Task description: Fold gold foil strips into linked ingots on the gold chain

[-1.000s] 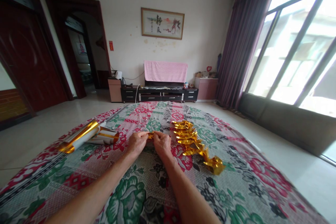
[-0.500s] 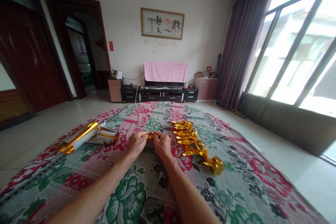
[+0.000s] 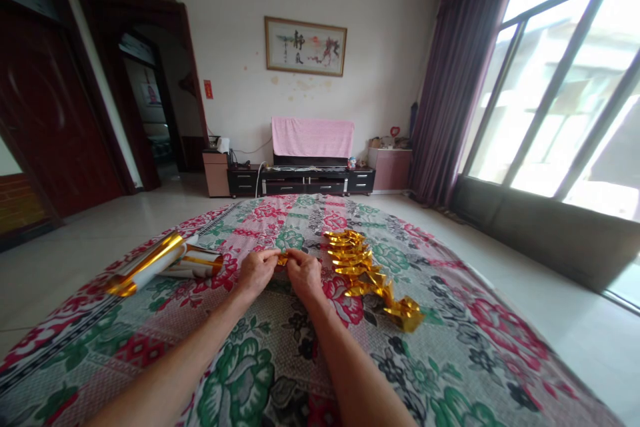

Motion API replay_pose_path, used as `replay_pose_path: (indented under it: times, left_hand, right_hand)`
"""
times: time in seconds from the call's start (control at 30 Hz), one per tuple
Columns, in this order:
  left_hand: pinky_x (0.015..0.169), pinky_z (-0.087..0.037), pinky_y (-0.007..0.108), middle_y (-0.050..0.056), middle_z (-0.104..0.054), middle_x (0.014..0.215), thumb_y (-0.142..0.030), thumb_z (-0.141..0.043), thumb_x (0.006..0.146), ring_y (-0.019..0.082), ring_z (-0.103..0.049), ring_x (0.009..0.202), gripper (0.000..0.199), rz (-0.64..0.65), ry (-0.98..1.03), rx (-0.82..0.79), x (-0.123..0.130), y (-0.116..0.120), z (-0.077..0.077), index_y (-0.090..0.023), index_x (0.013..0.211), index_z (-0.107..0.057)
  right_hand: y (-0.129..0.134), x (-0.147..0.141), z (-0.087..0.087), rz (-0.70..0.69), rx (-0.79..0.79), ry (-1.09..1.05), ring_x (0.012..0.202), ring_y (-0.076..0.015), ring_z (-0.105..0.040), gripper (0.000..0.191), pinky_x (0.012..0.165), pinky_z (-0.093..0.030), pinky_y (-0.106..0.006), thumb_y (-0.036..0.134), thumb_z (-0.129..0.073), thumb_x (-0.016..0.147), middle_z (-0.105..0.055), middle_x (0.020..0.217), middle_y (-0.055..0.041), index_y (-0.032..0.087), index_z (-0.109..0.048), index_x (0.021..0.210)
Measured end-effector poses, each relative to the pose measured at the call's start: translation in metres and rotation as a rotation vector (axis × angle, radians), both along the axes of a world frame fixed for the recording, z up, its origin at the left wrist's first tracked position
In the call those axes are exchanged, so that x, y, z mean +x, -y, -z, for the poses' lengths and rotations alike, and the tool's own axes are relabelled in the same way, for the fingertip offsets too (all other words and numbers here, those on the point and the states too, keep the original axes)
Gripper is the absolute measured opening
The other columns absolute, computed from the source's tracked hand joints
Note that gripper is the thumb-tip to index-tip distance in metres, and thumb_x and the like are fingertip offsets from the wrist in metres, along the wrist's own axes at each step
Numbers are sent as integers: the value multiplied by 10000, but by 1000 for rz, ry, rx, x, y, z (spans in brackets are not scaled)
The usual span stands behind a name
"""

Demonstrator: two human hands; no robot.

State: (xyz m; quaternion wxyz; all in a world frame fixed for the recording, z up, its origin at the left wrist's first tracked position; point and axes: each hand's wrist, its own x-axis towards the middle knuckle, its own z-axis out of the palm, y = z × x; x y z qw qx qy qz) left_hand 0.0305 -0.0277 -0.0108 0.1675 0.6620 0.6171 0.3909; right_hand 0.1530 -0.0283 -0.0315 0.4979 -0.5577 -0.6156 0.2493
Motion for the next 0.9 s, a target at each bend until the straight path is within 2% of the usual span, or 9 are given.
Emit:
replay_pose_path:
  times: [0.1, 0.37, 0.57, 0.7, 0.9]
  left_hand:
    - [864, -456, 224, 37, -694, 974, -165, -469, 779, 140, -627, 929, 280, 17, -13, 11, 0, 1, 0, -192, 951, -689]
    - [824, -456, 218, 52, -692, 976, -183, -456, 787, 151, -627, 928, 292, 8, -75, -13, 4, 4, 0, -184, 973, -682]
    - [815, -448, 214, 45, -698, 957, -189, -447, 793, 152, -626, 918, 290, -45, -85, 11, 2, 1, 0, -194, 953, -689]
    - [805, -449, 210, 53, -701, 944, -183, -450, 787, 148, -629, 895, 289, -50, -80, 12, 1, 0, 0, -187, 945, -692]
    - [796, -444, 206, 46, -695, 967, -203, -456, 790, 147, -625, 909, 282, -37, -82, 4, 3, 3, 0, -201, 948, -690]
  right_hand:
    - [1, -1, -1, 18, -7, 5, 588, -141, -616, 340, 570, -475, -205, 279, -442, 728, -689, 647, -12, 176, -710, 911]
    - [-1, -1, -1, 73, -1, 9, 656, -171, -643, 335, 616, -489, -232, 285, -431, 756, -696, 648, -22, 185, -712, 908]
    - [5, -3, -5, 47, 34, 105, 650, -165, -639, 306, 650, -475, -219, 282, -453, 760, -691, 624, -5, 219, -717, 903]
    - [6, -3, -5, 34, 33, 99, 641, -164, -635, 318, 634, -469, -213, 278, -445, 766, -689, 619, -9, 213, -713, 923]
    - [7, -2, -9, 88, -4, 76, 646, -167, -633, 324, 624, -464, -211, 274, -433, 764, -691, 625, -8, 207, -719, 899]
